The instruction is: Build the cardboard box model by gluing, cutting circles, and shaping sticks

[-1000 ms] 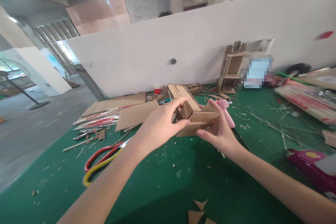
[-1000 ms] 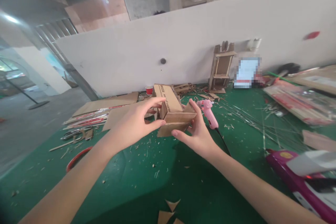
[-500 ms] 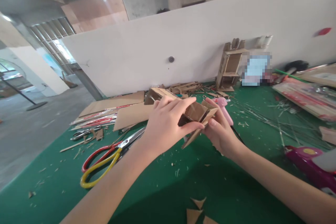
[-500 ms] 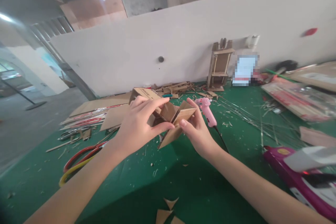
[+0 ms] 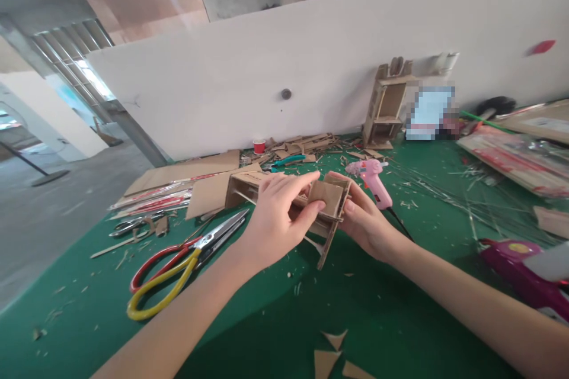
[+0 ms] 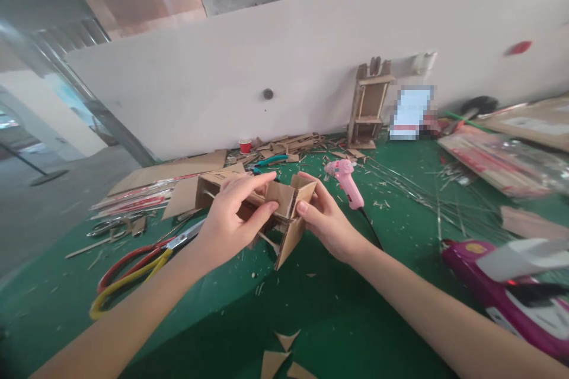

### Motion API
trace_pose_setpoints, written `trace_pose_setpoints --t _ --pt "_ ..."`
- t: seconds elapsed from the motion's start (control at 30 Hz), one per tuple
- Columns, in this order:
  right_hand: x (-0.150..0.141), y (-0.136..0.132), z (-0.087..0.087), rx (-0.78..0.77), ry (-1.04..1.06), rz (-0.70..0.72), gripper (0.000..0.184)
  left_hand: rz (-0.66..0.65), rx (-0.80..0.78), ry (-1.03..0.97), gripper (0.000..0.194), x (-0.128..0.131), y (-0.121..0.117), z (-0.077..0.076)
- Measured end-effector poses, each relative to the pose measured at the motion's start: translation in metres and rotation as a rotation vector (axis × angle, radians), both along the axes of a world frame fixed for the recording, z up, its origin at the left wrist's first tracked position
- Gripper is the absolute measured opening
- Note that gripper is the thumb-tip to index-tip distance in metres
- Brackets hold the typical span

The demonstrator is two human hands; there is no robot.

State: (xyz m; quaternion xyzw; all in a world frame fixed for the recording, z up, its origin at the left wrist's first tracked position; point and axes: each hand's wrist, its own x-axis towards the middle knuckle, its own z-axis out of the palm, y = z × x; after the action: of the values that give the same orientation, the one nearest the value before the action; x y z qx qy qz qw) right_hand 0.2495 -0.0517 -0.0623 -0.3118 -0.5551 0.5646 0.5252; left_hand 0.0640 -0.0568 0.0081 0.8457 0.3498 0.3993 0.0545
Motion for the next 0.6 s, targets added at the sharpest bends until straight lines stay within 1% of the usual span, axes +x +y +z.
trace_pose_setpoints --t 0.13,0.23,0.33,0.47,0.6 --pt "0.002 0.001 0.000 -0.004 -0.020 0.036 0.073 -0.014 -0.304 -0.085 0.030 -0.002 -0.001 0.006" --pt "0.002 0.001 0.000 -0.011 0.001 0.053 0.073 -0.072 -0.444 -0.146 0.027 -0.002 -0.002 0.012" --pt "0.002 0.000 0.000 -0.013 0.028 0.054 0.071 -0.102 -0.503 -0.170 0.024 -0.002 -0.003 0.015" --pt "0.002 -0.001 -0.001 -0.022 0.082 0.080 0.064 -0.132 -0.523 -0.190 0.023 -0.002 -0.004 0.016" --pt "0.002 -0.002 -0.001 -0.037 0.099 0.090 0.061 -0.159 -0.535 -0.216 0.025 -0.001 -0.004 0.014"
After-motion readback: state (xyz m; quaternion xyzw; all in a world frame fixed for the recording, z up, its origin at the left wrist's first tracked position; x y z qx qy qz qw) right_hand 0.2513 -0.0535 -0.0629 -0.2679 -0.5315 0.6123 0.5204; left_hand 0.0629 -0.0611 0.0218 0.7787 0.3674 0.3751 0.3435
